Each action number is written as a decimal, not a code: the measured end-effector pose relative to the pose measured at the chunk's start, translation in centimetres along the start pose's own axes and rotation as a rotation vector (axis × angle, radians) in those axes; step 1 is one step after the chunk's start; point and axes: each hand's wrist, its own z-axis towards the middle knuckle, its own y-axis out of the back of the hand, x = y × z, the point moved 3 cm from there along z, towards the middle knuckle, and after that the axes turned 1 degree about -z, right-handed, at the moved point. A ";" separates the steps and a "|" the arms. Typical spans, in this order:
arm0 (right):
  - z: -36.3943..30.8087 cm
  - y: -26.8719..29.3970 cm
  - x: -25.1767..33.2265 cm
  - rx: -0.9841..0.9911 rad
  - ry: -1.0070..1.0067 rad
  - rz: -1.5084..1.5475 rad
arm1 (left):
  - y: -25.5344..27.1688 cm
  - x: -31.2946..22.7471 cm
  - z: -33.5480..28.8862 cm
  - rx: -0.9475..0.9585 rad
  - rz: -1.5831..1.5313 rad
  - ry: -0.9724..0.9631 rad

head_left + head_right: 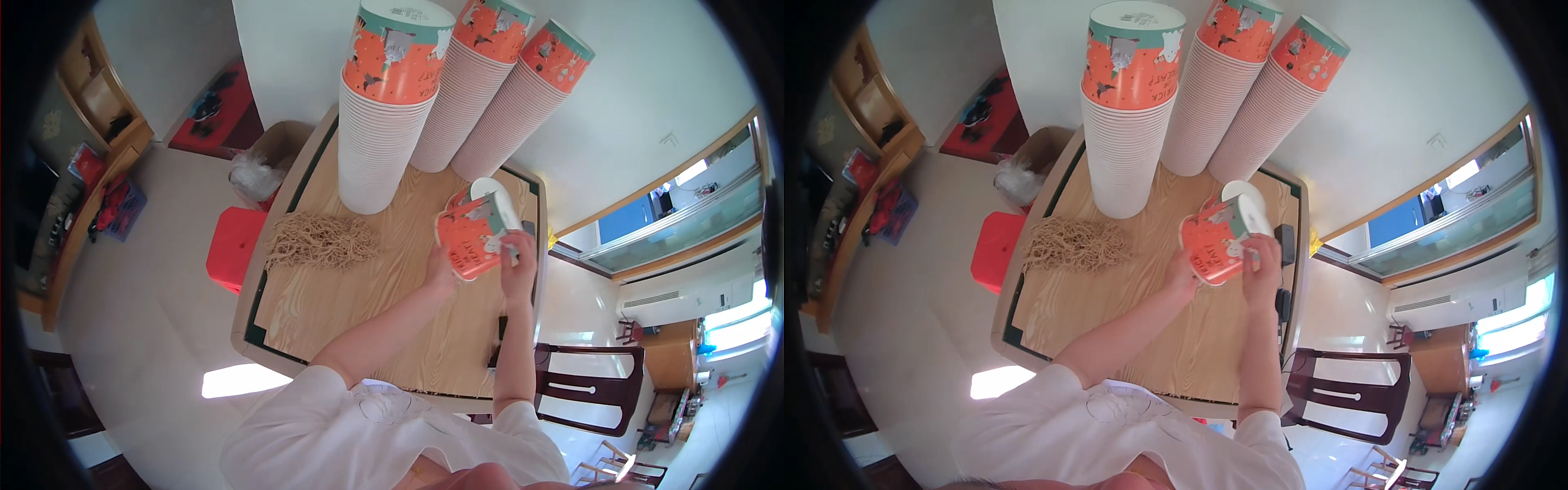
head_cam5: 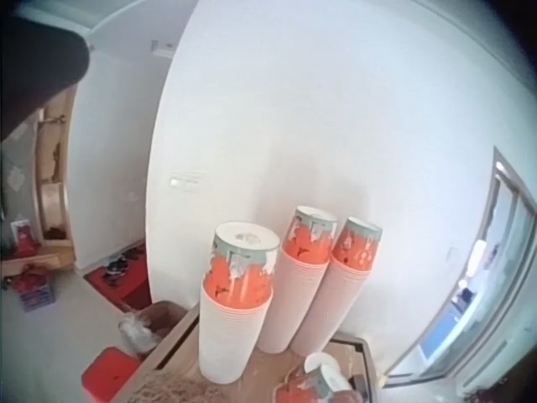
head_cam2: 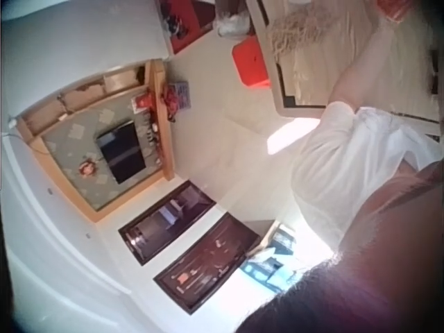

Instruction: Organizing large paper buckets and filling a container with shredded paper strips.

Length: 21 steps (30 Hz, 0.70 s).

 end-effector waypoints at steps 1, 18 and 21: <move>1.0 1.1 0.2 -0.022 0.013 -0.005 | -1.0 0.5 0.6 0.004 -0.003 0.000; 4.9 -2.4 -9.2 0.077 0.173 -0.104 | -3.6 6.3 10.3 -0.122 0.281 0.258; 5.4 -3.7 -9.2 0.109 0.187 -0.104 | -2.1 5.9 11.2 -0.102 0.259 0.263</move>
